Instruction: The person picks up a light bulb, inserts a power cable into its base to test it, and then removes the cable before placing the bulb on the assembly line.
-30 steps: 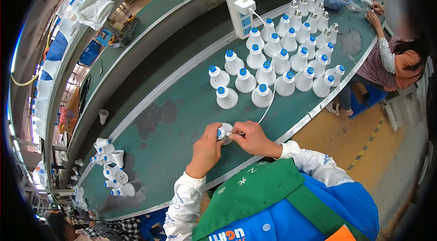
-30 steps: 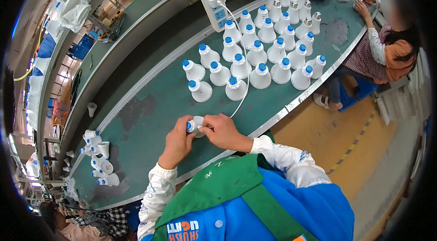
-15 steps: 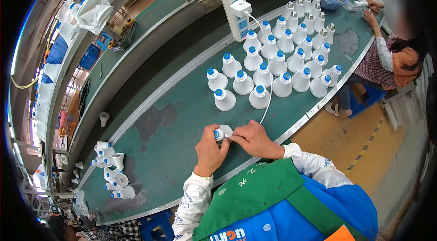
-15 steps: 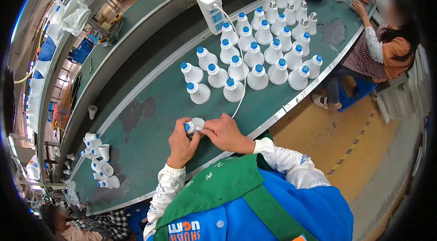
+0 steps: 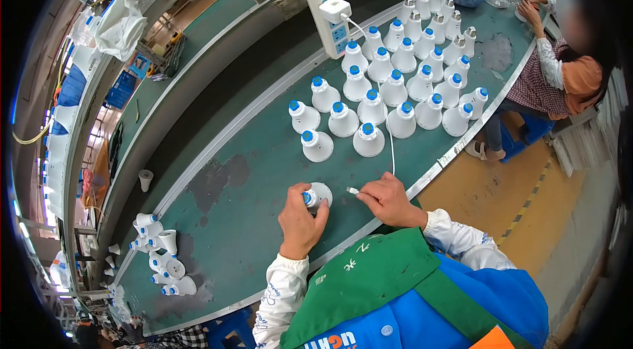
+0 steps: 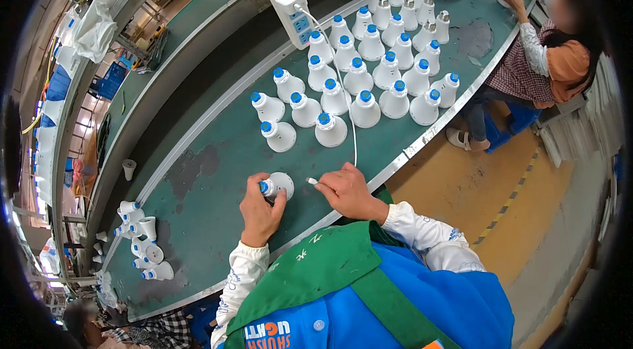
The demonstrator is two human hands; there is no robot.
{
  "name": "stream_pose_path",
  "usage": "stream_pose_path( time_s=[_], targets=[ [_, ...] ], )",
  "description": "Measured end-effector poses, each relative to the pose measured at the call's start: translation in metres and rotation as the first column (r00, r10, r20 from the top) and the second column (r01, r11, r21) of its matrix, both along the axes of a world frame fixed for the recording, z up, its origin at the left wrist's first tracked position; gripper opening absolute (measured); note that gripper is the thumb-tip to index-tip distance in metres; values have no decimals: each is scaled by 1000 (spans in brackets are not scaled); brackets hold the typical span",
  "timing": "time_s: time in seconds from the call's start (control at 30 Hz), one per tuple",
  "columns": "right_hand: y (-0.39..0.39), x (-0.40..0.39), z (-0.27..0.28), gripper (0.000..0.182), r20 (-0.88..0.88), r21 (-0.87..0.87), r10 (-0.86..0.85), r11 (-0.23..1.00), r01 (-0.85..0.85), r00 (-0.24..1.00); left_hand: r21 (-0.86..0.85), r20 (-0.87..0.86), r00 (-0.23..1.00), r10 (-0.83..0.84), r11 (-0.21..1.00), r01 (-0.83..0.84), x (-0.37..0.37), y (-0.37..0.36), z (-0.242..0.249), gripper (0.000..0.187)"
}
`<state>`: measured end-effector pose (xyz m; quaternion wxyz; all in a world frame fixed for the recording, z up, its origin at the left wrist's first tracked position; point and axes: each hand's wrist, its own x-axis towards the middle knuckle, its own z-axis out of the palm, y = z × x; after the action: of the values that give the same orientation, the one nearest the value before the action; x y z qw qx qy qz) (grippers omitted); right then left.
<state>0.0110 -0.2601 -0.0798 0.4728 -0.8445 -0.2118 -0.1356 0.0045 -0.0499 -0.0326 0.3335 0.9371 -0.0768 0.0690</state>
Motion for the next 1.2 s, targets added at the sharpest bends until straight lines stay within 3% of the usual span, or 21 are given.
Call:
stream_pose_path(
  time_s=[0.1,0.27,1.2],
  targets=[
    [1,-4,-9,16,93,-1,-27,1000,27,995,0,-7,998,62,998,-62,0,-2,-6,38],
    [2,-1,-7,16,123,-12,-47,999,49,991,26,133,991,33,999,-36,2,-1,-15,38],
    [3,-1,-4,16,126,-51,-38,998,45,991,49,96,995,23,998,-28,2,0,-9,39]
  ],
)
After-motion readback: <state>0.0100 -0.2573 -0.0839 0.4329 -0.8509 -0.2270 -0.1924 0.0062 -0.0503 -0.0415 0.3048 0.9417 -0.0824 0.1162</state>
